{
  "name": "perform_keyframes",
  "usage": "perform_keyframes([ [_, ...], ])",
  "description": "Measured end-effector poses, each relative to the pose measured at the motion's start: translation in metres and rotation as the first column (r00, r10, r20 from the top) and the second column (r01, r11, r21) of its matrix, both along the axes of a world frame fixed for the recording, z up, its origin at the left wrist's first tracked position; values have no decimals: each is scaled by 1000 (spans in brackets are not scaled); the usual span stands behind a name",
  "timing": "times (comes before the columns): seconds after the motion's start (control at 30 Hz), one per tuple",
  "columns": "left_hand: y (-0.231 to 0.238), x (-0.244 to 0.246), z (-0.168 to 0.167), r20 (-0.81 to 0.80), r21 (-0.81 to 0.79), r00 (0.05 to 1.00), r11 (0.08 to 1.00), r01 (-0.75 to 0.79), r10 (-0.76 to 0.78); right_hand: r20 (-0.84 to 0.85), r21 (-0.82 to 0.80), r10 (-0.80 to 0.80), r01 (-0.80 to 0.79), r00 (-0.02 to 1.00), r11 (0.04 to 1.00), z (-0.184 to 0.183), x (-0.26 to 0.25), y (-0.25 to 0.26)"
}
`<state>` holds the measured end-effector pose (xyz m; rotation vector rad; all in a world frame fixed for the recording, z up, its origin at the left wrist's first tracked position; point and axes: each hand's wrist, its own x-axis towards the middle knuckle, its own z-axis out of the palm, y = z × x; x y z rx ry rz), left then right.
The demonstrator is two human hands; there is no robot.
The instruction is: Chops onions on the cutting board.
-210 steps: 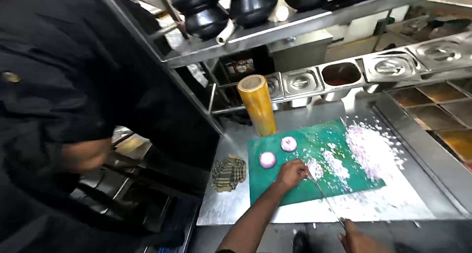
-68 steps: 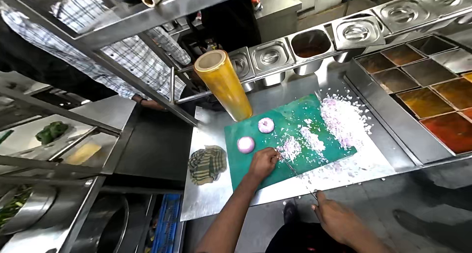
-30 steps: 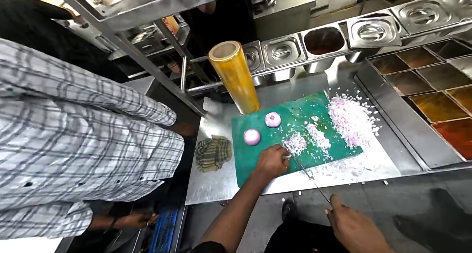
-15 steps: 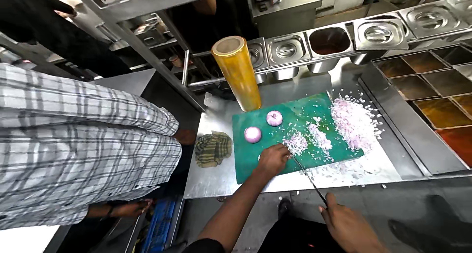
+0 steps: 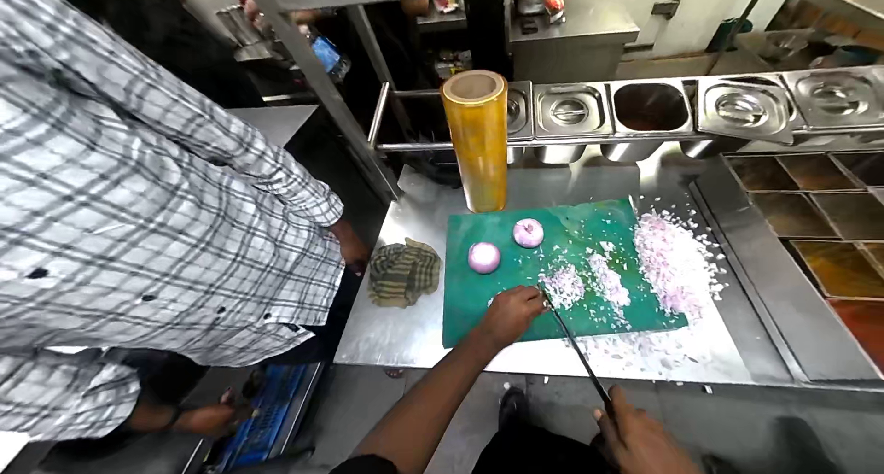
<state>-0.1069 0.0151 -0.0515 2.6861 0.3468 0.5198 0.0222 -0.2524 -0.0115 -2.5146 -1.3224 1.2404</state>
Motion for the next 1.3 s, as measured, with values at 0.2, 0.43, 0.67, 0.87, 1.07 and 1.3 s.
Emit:
perform_keyframes([
  [0.2,23,-6,28,51,-109,978,974,-196,203,144,407,-267,189,953,894,31,50,-19],
  [0.43,72,-8,55,57,-142,890,886,-441,452,382,274,-341,247,859,930,14,81,3],
  [0.67,107,-29,65,118,-316,797,784,-535,592,-2,404,-62,58,998,913,2,7,-23],
  [0.87,114,-31,75,91,-432,798,746,-507,596,-68,178,-62,74,996,981,-11,-7,21],
  [1.07,111,2,78,-65,-346,892,828,-441,447,9,338,-385,359,923,870,-22,75,9],
  [1.3,101,79,51,-400,-114,824,870,-480,402,6,420,-451,407,893,811,-17,91,-4],
])
